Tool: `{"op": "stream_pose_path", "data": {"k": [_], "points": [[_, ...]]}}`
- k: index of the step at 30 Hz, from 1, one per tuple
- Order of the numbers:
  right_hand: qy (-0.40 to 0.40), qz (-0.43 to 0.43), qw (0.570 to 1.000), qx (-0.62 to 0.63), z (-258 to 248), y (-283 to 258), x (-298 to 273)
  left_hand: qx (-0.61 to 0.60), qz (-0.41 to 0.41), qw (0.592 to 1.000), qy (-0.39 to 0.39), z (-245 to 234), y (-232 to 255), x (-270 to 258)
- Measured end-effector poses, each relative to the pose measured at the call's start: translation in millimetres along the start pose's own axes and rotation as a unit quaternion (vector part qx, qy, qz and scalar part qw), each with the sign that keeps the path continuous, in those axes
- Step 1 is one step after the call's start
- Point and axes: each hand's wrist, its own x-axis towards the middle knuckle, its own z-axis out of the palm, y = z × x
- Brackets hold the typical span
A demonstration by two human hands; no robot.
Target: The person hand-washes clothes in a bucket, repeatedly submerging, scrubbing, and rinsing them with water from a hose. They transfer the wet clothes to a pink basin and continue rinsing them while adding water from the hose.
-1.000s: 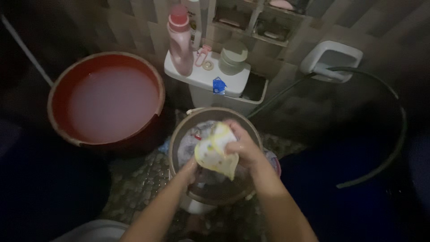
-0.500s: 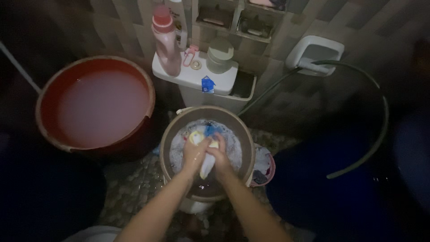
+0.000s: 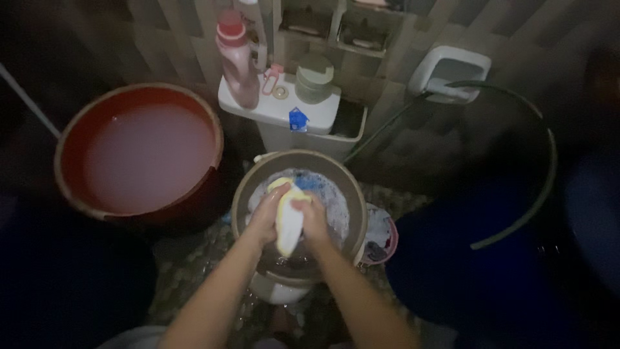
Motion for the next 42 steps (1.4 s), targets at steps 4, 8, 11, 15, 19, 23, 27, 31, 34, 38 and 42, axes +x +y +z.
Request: {"op": "stream_pose_path", "data": {"k": [4, 8, 11, 15, 19, 23, 27, 31, 34, 38, 42], "points": [[-0.026, 0.112, 0.975, 0.188, 12.8, -20.8, -5.6, 0.346, 0.304, 0.860, 0.218, 3.0, -12.8, -7.3], [-0.134, 0.407, 0.900, 0.079, 1.6, -53.9, -18.9, 0.414, 0.551, 0.686, 0.233, 16.0, -17.5, -25.5], [-0.152, 0.311, 0.902, 0.258, -5.4, -41.8, -19.6, 0.437, 0.508, 0.717, 0.191, 21.3, -22.1, -39.5], [-0.029, 0.174, 0.948, 0.266, 1.2, 10.4, 5.5, 0.378, 0.368, 0.819, 0.224, 28.8, -33.6, -34.3], [0.155, 0.065, 0.985, 0.029, -6.0, 49.0, 9.2, 0.066, 0.247, 0.945, 0.204, 12.2, -52.4, -9.1], [0.189, -0.050, 0.916, -0.350, -20.3, 62.6, 7.4, -0.029, 0.085, 0.965, 0.247, -24.6, -62.9, 21.6], [0.127, -0.118, 0.909, -0.379, -32.6, 50.9, 5.6, -0.045, -0.048, 0.983, 0.172, -30.3, -67.4, 29.6], [0.116, 0.078, 0.980, -0.142, -59.8, -22.6, 12.4, 0.036, 0.035, 0.999, -0.015, 32.4, -51.2, 19.6], [-0.016, 0.045, 0.985, 0.168, -116.7, -124.9, 7.7, 0.119, 0.124, 0.985, -0.032, 117.5, -40.8, 5.8], [0.094, -0.164, 0.974, 0.126, -237.1, -278.7, -42.9, 0.214, 0.084, 0.971, -0.068, 203.3, -29.3, -22.7], [0.396, -0.376, 0.829, -0.118, -401.9, -413.3, -125.7, 0.357, 0.061, 0.932, -0.026, 239.4, -54.6, -24.3]]}}
